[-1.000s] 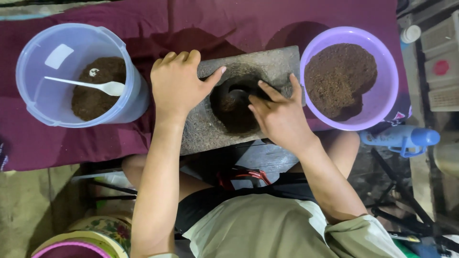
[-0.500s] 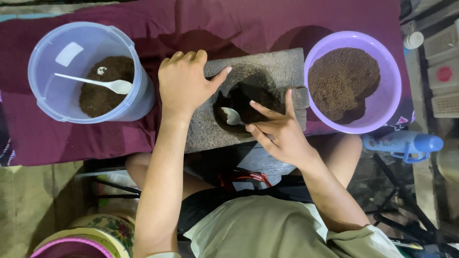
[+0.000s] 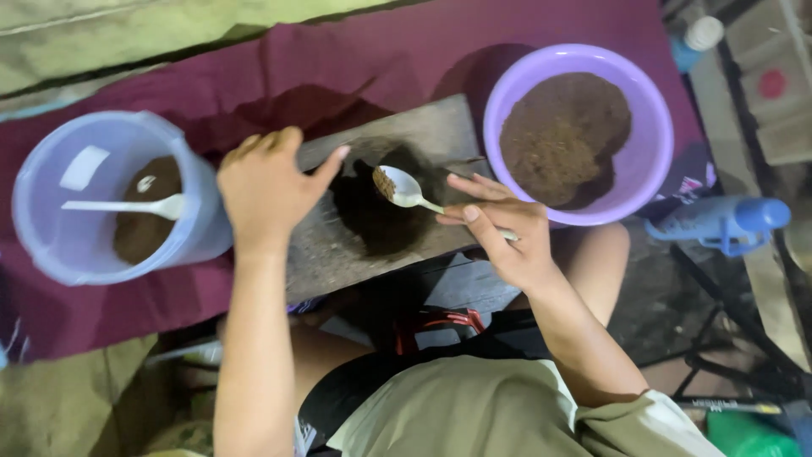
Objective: Transferring powder from a bowl to a stone mortar using a spoon and then pounding it with a stone pestle.
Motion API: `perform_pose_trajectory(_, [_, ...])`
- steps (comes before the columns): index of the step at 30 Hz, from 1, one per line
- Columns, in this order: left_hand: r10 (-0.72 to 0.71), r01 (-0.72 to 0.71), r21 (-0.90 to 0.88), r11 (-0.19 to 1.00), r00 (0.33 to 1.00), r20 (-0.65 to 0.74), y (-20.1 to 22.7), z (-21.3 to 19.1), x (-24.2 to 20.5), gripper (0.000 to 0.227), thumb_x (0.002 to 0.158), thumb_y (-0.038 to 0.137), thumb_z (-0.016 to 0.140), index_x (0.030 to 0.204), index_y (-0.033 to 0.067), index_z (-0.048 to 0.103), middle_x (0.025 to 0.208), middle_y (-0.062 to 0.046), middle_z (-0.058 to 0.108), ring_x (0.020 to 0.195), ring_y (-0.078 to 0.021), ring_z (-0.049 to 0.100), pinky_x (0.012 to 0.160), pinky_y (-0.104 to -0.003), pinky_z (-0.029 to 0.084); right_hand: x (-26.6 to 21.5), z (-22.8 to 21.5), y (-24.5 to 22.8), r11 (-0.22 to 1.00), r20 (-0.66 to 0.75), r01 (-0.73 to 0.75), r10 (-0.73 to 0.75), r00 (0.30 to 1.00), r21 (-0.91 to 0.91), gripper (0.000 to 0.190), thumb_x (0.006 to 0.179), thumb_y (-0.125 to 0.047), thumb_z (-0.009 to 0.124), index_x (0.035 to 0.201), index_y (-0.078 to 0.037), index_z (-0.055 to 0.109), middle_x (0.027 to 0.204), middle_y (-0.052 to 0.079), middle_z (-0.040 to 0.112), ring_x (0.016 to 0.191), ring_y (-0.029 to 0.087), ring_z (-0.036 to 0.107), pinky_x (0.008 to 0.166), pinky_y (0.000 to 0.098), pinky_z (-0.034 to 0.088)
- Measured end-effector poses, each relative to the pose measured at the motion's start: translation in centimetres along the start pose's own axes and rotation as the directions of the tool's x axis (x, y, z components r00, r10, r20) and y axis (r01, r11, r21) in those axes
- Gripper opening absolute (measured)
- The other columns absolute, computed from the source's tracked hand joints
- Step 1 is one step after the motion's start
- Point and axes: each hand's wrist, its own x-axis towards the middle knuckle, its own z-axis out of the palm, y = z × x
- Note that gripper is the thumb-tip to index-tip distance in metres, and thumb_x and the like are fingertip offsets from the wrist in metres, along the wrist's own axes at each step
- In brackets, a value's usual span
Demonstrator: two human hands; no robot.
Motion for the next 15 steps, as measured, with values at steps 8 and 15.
perform_pose_trajectory(8, [0.017,-0.026,0.078,0.997,0.993,0.115,-0.8,-0.3,-0.1,0.071,0.105,0.077,0.075,0.073,0.0170,0.053,0.061,-0.001,0.051,0.060,-0.0210,0.058,0.058,-0.033,0.044,-2.4,-8.3,3.2,0.965,-0.341,-0.105,0.017,0.940,-0.241,0.030,0.110,-0.013,0.054,0.098,0.000,0.078,0.098,0.015,0.078,0.115,0.038,0.073,0.103,0.0479,0.056])
perform_pose_trajectory(15, [-0.029,-0.007,0.167,0.986,0.977,0.212,-1.9,0.7,-0.7,0.075,0.112,0.078,0.076,0.075,0.0187,0.050,0.066,0.002,0.052,0.062,-0.0186,0.056,0.051,-0.034,0.037,-6.7,-12.7,10.6,0.296,-0.096,-0.040,-0.177,0.979,-0.954,0.009,0.107,-0.006,0.070,0.105,-0.009,0.078,0.083,-0.002,0.077,0.116,0.022,0.077,0.088,0.0351,0.053])
